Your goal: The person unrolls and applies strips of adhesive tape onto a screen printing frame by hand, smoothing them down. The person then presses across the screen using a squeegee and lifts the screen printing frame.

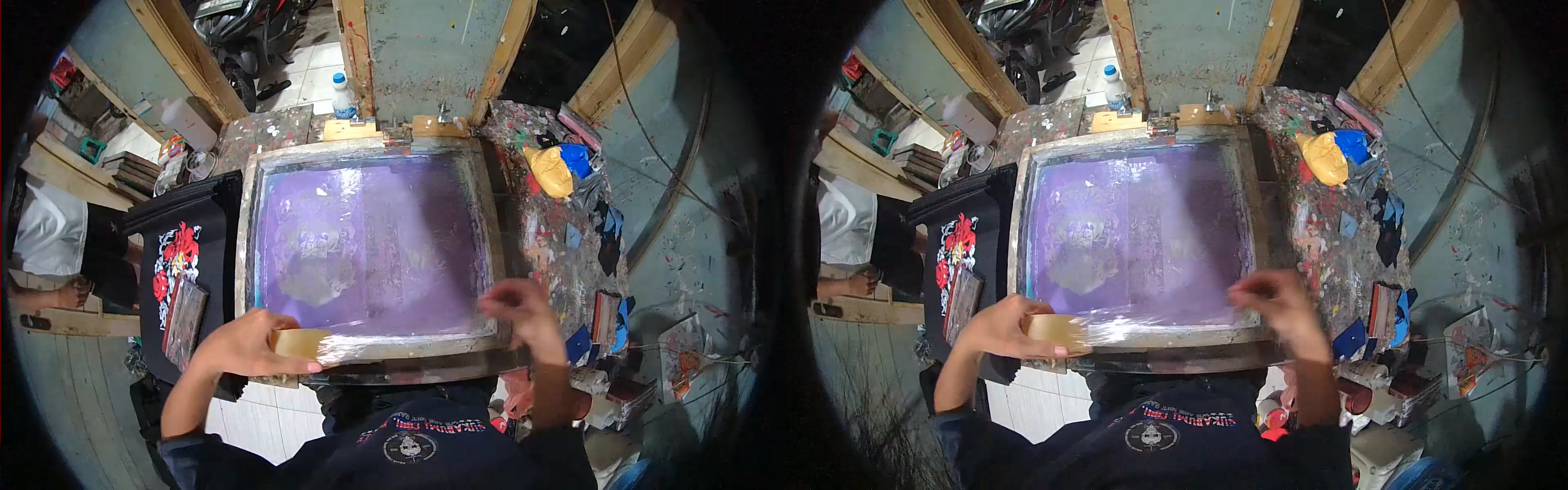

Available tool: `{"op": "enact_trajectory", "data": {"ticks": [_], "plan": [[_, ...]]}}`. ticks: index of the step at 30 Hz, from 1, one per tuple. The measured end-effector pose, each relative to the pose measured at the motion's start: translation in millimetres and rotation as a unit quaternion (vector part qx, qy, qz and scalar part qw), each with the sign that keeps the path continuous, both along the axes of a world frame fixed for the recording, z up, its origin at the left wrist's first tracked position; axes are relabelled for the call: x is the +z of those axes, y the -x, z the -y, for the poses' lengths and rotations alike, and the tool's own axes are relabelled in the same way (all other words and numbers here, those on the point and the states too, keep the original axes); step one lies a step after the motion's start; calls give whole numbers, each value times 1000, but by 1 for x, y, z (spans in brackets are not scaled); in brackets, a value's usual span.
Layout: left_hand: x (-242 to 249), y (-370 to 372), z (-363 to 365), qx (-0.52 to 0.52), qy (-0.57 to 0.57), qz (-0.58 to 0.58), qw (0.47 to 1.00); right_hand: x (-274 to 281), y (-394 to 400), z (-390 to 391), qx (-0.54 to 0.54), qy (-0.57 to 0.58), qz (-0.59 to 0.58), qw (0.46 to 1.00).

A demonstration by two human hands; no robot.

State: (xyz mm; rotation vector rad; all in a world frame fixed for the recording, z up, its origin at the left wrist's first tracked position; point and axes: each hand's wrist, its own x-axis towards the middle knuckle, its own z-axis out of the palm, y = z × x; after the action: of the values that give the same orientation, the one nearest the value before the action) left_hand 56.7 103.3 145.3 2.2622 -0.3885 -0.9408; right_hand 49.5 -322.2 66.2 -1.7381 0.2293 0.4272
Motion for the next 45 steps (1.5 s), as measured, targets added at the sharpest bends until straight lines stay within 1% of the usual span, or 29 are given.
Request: {"op": "enact_trajectory", "data": {"ticks": [1,2,4,5,6,8,10,11,13,17,21,24,27,29,31,33,35,36,38,39,40,41,42,43,44,45], "plan": [[0,-2,-3,-7,-9,24,1000,-26,4,42,-28,-47,34,998],[7,-3,-2,-10,-69,44,997,-59,9,88,-56,-94,68,992],[33,-2,9,-18,-188,81,979,-82,31,153,-96,-94,84,987],[42,7,19,-40,-181,156,970,-82,44,174,-94,-73,97,988],[49,12,21,-45,-154,239,958,-79,57,187,-91,-53,112,988],[64,23,24,-53,-103,396,911,-64,89,194,-203,-110,236,944],[100,46,39,-83,-154,472,864,-54,121,237,-237,3,332,913],[113,57,43,-100,-179,508,836,-51,133,257,-240,-13,386,891],[131,78,44,-117,-188,540,812,-33,150,276,-236,-53,475,846],[148,104,35,-130,-196,535,811,-2,165,288,-241,-100,540,801],[157,120,25,-126,-199,516,824,15,168,299,-234,-119,558,787],[160,127,20,-121,-198,508,830,14,158,304,-224,-139,552,791],[159,135,13,-112,-194,504,834,-5,134,307,-209,-159,523,811],[158,140,8,-101,-186,505,837,-36,113,306,-213,-160,490,830],[157,148,4,-91,-178,509,837,-92,91,283,-237,-117,450,853],[148,152,2,-75,-160,523,834,-112,72,223,-244,-168,388,873],[141,153,-1,-65,-143,537,829,-108,64,175,-244,-175,304,904],[138,152,-1,-57,-133,543,827,-105,57,172,-216,-116,277,929],[130,153,1,-39,-117,566,815,-91,17,171,-146,-25,299,943],[127,150,1,-27,-107,575,811,-79,12,179,-118,9,328,937],[120,142,2,-20,-95,585,805,-53,17,179,-97,47,348,931],[111,133,4,-14,-80,606,792,-10,15,164,-109,64,303,944],[97,115,3,-8,-49,627,778,37,8,147,-47,123,325,936],[84,97,2,-3,-19,647,762,79,2,129,15,181,345,921],[74,70,-6,-83,-8,638,765,114,-2,109,59,227,375,897],[46,53,-11,-81,-29,641,763,144,-5,88,103,274,405,866]]}}
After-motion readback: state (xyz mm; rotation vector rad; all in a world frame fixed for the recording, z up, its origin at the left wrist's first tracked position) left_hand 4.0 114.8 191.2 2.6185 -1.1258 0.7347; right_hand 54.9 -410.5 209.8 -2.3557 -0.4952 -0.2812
